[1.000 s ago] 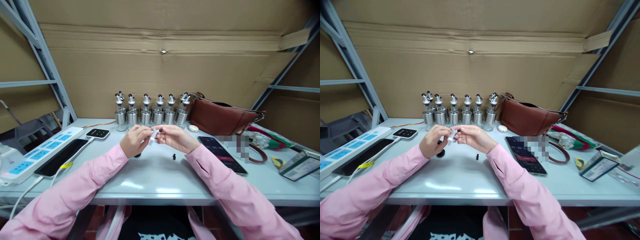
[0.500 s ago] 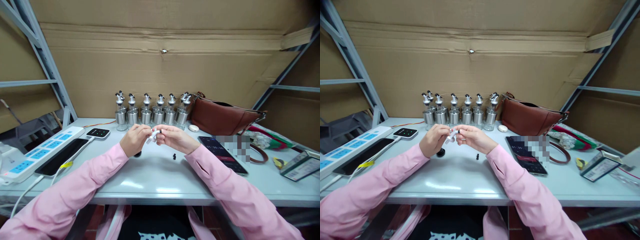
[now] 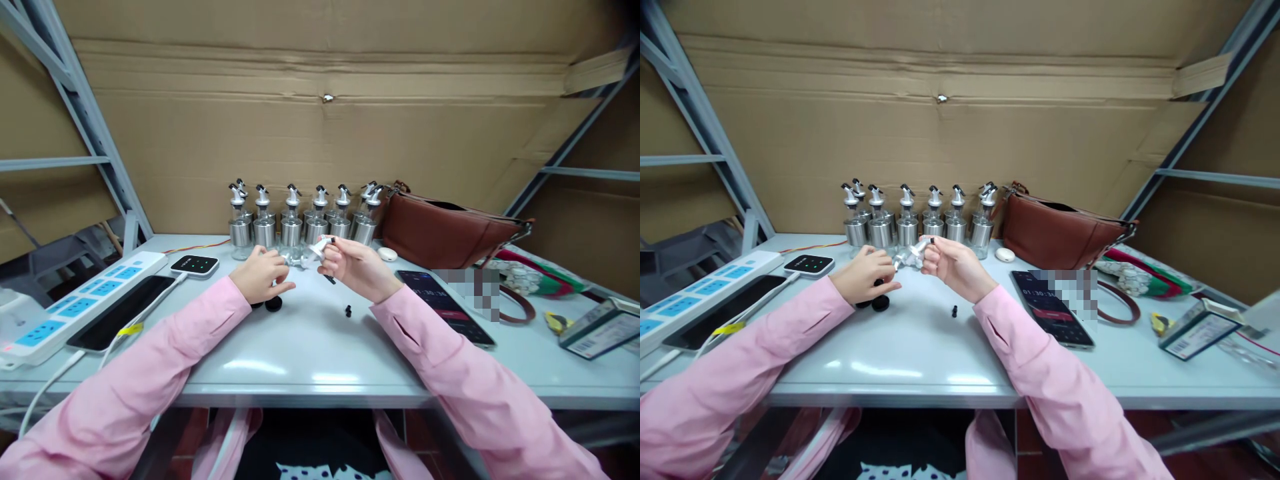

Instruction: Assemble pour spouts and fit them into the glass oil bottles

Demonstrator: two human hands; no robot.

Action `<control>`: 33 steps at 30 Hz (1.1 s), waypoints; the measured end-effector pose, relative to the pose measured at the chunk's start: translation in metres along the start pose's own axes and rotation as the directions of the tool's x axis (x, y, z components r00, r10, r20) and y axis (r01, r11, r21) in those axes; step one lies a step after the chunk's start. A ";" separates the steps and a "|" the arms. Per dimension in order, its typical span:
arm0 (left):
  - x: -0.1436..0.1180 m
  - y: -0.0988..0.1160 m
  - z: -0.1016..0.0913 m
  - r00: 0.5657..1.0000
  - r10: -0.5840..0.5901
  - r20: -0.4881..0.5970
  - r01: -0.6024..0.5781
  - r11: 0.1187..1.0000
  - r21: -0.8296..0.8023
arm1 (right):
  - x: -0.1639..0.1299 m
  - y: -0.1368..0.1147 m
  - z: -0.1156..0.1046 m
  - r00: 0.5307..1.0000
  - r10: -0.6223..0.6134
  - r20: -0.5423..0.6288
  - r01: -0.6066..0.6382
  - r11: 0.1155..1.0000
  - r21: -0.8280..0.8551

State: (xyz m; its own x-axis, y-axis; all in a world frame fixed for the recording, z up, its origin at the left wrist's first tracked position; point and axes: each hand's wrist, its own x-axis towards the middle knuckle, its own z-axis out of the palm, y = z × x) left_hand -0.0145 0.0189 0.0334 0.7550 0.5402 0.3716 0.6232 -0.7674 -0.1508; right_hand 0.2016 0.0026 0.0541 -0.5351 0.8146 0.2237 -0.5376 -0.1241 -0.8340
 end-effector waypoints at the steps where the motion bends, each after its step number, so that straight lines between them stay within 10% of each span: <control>1: 0.000 -0.001 0.002 1.000 0.008 0.020 -0.009 0.999 0.032 | 0.000 0.000 0.000 1.000 0.003 -0.002 -0.003 1.000 0.005; 17: 0.003 -0.009 0.016 0.991 0.062 -0.118 -0.034 0.973 0.227 | -0.001 0.001 0.000 0.999 0.031 -0.037 -0.032 0.998 -0.050; 24: 0.006 0.007 0.002 0.867 0.115 -0.485 -0.006 0.975 0.220 | -0.001 0.020 0.007 0.995 0.092 0.031 -0.089 0.993 -0.080; 33: 0.006 0.025 -0.005 0.830 -0.004 -0.558 0.135 0.972 0.193 | -0.004 0.025 0.014 0.989 0.133 0.063 -0.133 0.991 -0.006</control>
State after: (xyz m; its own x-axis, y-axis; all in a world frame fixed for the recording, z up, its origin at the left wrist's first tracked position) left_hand 0.0049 0.0012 0.0367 0.5101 0.2588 0.8203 0.7469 -0.6062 -0.2732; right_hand 0.1809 -0.0113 0.0393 -0.6419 0.7535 0.1422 -0.4580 -0.2280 -0.8592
